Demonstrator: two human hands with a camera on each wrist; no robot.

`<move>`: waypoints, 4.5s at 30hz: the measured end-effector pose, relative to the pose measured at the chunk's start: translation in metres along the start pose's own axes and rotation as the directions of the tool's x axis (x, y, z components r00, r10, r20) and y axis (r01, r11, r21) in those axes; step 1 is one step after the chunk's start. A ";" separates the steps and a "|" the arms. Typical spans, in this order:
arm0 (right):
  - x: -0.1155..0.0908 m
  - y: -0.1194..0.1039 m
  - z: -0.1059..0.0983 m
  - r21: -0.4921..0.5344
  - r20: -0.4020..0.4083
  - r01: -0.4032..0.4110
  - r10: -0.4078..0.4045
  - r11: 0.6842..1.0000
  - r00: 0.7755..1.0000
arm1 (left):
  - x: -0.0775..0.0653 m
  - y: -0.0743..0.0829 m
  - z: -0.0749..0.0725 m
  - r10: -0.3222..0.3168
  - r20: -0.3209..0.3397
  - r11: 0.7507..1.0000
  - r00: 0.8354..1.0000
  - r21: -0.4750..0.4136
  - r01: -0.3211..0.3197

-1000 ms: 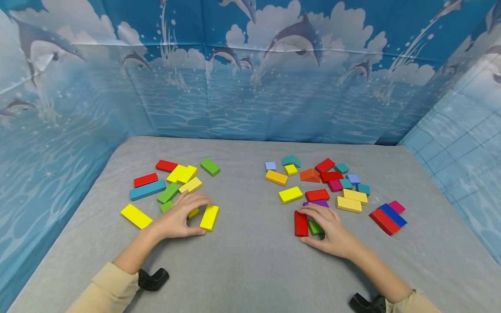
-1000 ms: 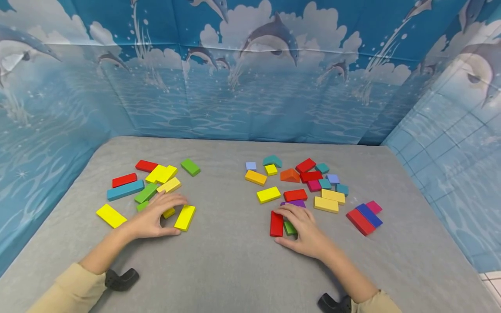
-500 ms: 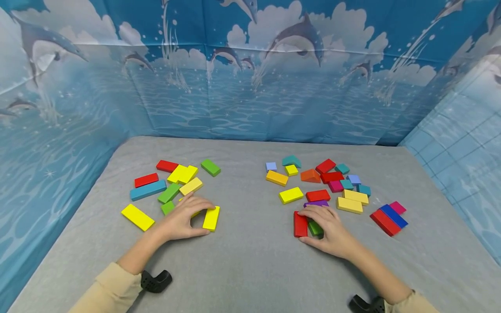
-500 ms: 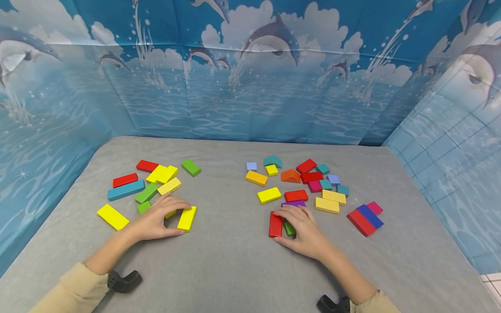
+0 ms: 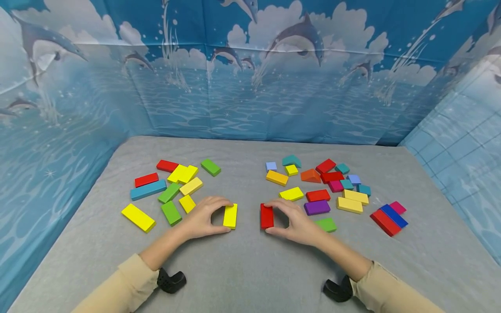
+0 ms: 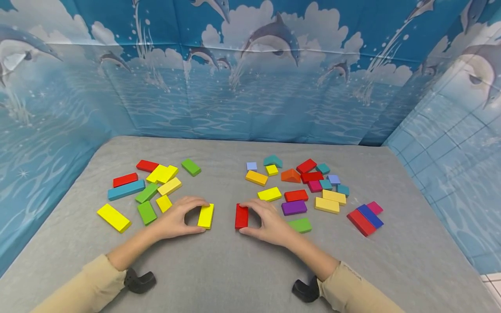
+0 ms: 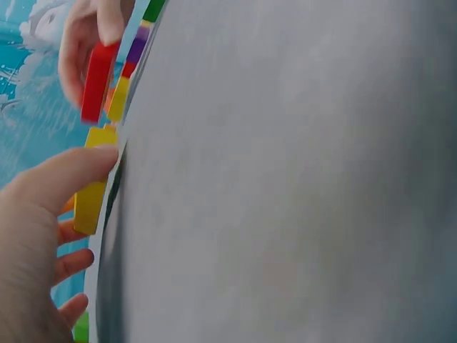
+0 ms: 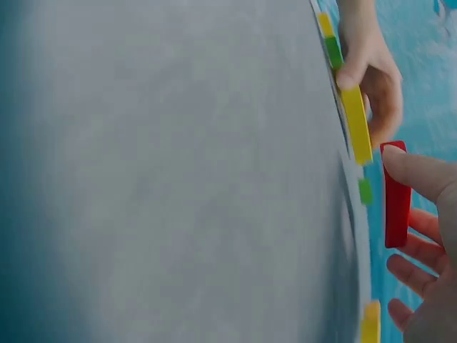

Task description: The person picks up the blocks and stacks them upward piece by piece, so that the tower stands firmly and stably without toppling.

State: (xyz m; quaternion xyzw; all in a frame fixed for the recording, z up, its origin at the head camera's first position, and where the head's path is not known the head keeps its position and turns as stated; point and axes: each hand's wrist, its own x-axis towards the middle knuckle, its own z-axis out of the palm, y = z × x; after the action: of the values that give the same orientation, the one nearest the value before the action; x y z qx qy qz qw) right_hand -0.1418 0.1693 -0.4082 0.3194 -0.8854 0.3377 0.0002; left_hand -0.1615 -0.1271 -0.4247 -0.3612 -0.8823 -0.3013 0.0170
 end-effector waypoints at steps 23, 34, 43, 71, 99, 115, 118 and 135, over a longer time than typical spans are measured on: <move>0.028 -0.013 0.042 -0.013 0.015 0.003 -0.003 1.000 1.000 | 0.000 0.001 0.020 -0.010 -0.056 0.999 0.998 -0.042 0.008; 0.029 -0.012 0.044 -0.008 0.023 0.003 -0.003 1.000 1.000 | -0.001 0.001 0.019 -0.019 -0.061 0.997 0.998 -0.072 0.014; 0.026 -0.006 0.018 0.048 -0.070 0.004 -0.001 0.999 0.998 | -0.011 -0.002 -0.003 -0.034 -0.212 0.997 0.977 -0.078 0.018; 0.008 0.047 -0.013 -0.250 -0.257 -0.185 0.119 0.950 0.959 | -0.053 -0.039 -0.021 -0.157 -0.383 0.942 0.910 0.218 0.254; 0.003 0.039 -0.030 -0.165 -0.109 -0.112 0.094 0.980 0.990 | -0.023 -0.014 -0.020 -0.042 -0.313 0.997 0.949 0.051 0.061; -0.016 0.018 -0.032 -0.079 0.058 -0.083 0.088 0.993 0.994 | 0.043 0.042 0.029 0.022 0.043 0.997 0.999 -0.069 -0.019; -0.014 0.015 -0.026 -0.060 0.094 -0.079 0.084 0.995 0.992 | 0.045 0.042 0.033 0.038 0.064 0.998 0.997 -0.051 -0.034; -0.005 0.009 -0.007 0.053 0.136 -0.063 0.055 0.997 0.989 | 0.042 0.033 0.041 0.082 0.078 0.994 0.994 0.060 -0.087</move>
State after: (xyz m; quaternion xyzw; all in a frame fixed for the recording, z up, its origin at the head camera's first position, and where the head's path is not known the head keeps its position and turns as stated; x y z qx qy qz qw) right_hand -0.1438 0.1812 -0.4093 0.3147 -0.8825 0.3406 -0.0785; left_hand -0.1633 -0.0604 -0.4311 -0.4088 -0.8753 -0.2585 0.0076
